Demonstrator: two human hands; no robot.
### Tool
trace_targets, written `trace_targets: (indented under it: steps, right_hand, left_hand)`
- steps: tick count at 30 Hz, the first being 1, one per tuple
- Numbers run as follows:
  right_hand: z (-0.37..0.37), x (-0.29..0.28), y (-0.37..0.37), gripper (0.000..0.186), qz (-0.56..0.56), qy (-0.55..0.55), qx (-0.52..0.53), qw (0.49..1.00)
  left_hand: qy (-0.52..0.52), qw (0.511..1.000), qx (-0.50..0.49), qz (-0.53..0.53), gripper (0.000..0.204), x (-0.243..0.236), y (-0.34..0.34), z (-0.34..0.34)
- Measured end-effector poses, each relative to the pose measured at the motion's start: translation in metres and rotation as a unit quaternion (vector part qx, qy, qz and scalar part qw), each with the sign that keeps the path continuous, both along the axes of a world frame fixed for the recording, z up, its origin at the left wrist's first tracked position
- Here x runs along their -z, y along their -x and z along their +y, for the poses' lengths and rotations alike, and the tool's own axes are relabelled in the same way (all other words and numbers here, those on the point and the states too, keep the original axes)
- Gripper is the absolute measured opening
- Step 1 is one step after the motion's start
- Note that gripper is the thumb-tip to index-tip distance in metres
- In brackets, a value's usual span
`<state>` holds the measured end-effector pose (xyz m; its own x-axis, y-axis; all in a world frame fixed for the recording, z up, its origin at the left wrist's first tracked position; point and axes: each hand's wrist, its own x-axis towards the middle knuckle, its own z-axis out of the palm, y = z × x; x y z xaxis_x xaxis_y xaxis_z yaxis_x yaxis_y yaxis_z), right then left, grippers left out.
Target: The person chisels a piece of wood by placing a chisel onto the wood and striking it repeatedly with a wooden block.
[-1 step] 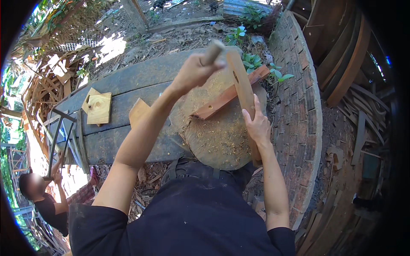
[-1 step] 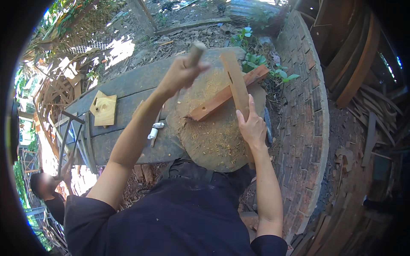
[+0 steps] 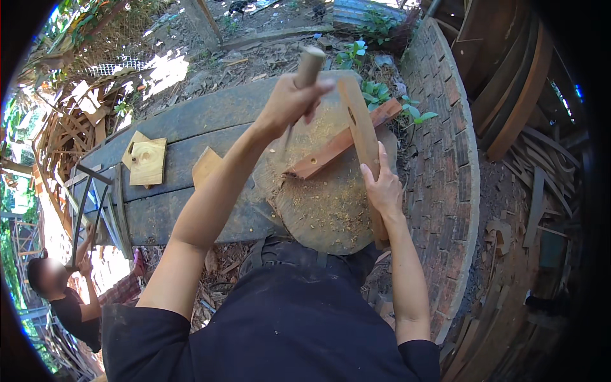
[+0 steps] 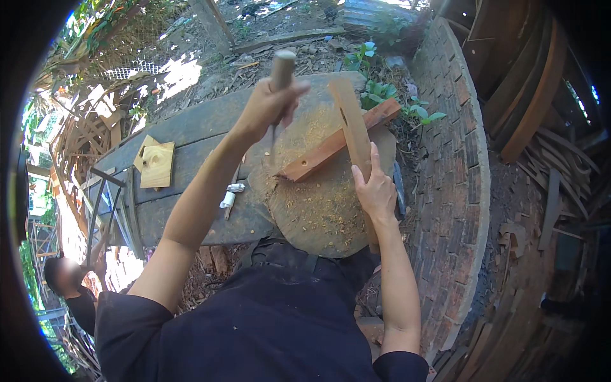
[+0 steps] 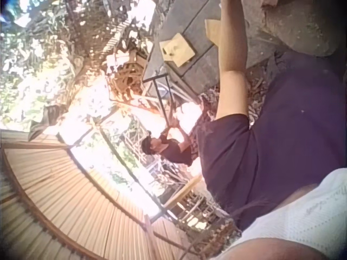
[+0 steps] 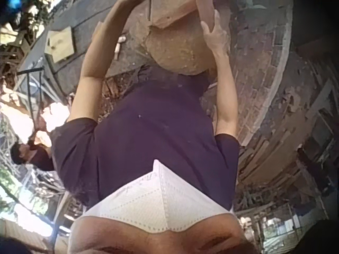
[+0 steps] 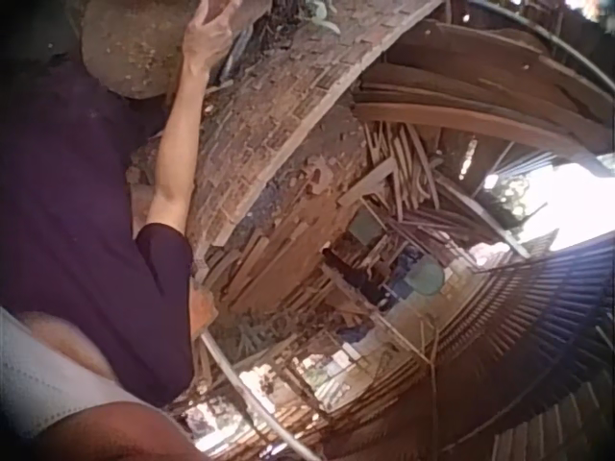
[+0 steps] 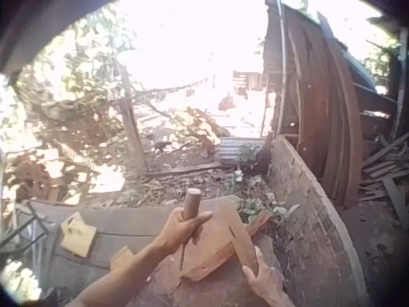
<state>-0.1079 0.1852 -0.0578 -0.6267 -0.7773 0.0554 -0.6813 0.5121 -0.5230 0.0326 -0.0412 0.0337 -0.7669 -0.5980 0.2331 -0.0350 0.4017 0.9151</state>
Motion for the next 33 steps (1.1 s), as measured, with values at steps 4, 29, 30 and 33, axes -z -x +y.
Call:
trace_targets:
  steps: [4, 29, 30, 33]
  right_hand:
    - [-0.001, 0.002, -0.006, 0.07, -0.01, 0.021, 0.003, 1.0]
    - [-0.004, 0.005, -0.009, 0.069, -0.023, 0.006, 0.02, 1.0]
    - [-0.004, 0.005, -0.009, 0.069, -0.023, 0.005, 0.021, 1.0]
    - [-0.003, 0.005, -0.01, 0.069, -0.034, 0.005, 0.022, 0.999]
  left_hand:
    - [-0.321, 0.939, -0.003, 0.127, 0.027, -0.009, 0.021, 0.0]
    - [-0.244, 0.929, 0.276, 0.021, 0.019, 0.016, 0.055, 0.022]
    - [-0.225, 0.939, 0.258, 0.033, 0.023, 0.017, 0.055, 0.023]
    - [-0.191, 0.953, 0.225, 0.062, 0.031, 0.017, 0.055, 0.033]
